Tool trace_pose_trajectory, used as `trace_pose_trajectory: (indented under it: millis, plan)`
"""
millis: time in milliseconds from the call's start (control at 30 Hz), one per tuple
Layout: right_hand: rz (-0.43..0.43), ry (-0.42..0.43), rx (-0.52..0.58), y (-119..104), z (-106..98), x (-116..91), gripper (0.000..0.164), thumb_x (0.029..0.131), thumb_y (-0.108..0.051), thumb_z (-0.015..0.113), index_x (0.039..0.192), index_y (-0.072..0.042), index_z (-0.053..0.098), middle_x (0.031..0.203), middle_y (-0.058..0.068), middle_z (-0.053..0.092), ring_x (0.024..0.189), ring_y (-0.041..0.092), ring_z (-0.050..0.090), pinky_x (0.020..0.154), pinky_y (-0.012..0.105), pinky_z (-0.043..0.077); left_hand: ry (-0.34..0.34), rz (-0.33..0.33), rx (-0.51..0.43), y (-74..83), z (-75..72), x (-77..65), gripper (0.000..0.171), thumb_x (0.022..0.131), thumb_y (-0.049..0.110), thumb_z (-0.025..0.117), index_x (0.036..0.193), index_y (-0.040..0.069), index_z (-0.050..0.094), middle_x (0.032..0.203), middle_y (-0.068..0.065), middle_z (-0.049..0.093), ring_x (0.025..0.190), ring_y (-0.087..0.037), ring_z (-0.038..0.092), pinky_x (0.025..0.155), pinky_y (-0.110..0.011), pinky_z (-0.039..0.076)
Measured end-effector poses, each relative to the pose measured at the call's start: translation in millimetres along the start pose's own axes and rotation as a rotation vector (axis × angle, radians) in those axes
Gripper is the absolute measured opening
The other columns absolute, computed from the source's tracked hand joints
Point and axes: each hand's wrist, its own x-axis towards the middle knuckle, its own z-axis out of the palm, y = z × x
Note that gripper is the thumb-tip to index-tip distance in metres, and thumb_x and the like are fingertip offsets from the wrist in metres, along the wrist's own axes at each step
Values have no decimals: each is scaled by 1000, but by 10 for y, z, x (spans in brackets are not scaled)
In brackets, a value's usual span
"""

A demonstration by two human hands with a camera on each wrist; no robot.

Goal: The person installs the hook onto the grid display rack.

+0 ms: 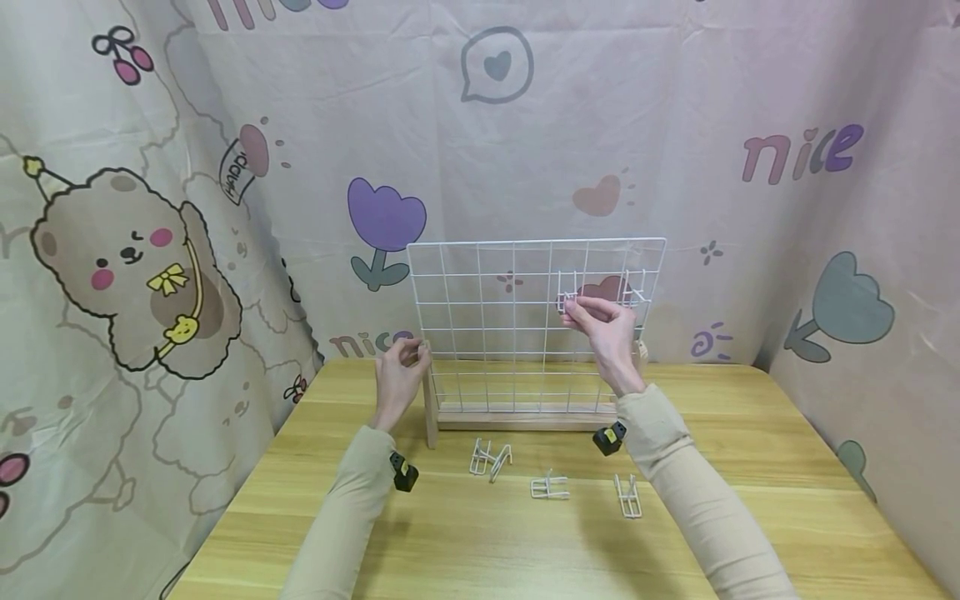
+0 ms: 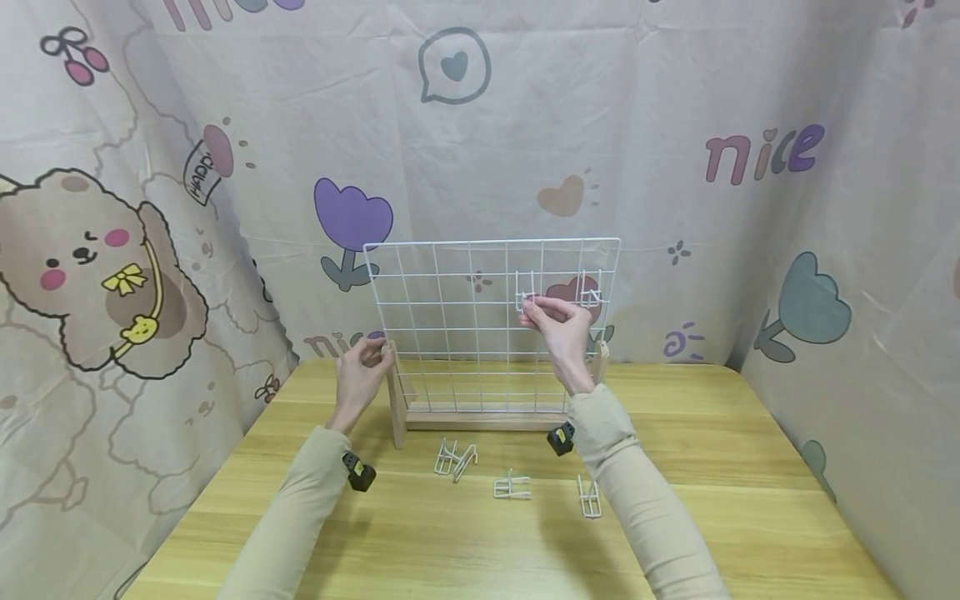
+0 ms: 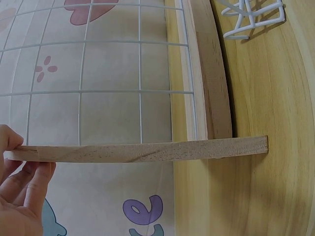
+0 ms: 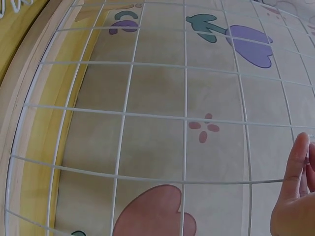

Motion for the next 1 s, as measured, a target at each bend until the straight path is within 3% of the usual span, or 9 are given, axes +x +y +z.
trace_pose_trajectory:
  millis: [167,300,433,567,867,1000]
  plan:
    - [3,5,-44,10,-10,-17,20,87,10,69,83,-10,73,75,-1,78,63,10,75,67,23,64,0,0,6,5,-2,-7,29,93,9,64,118,-5,66,117,-25,72,107,-40,72,94,-49,60]
    - [0,12,-93,20,-21,-30,9,87,8,70,93,1,70,74,-2,78,62,9,74,67,23,64,5,5,3,-3,0,-12,29,92,9,65,118,-5,66,117,-25,72,107,-40,72,94,-48,60]
    - [2,14,-133,30,-41,-44,23,87,7,71,107,16,64,75,-5,78,64,10,75,68,22,64,7,3,9,-22,2,-5,28,93,11,65,117,-3,67,115,-23,74,106,-38,73,93,-48,61]
    - [13,9,-165,43,-66,-58,34,88,4,72,114,21,59,74,-7,77,64,7,74,69,22,64,8,2,9,-36,1,1,27,94,12,65,116,-3,68,114,-23,74,105,-38,74,92,-49,62]
    - [25,-5,-197,51,-150,-133,33,88,0,73,114,17,62,75,-7,77,65,7,74,73,24,65,9,-4,-14,-25,5,2,27,93,9,65,116,-4,67,115,-24,74,107,-37,73,94,-45,61]
    - [29,-4,-187,55,-205,-194,11,88,-1,74,99,-2,72,76,-3,78,67,9,75,74,26,65,5,-11,-17,-17,2,0,27,93,10,65,117,-4,67,116,-24,73,109,-37,72,94,-44,61]
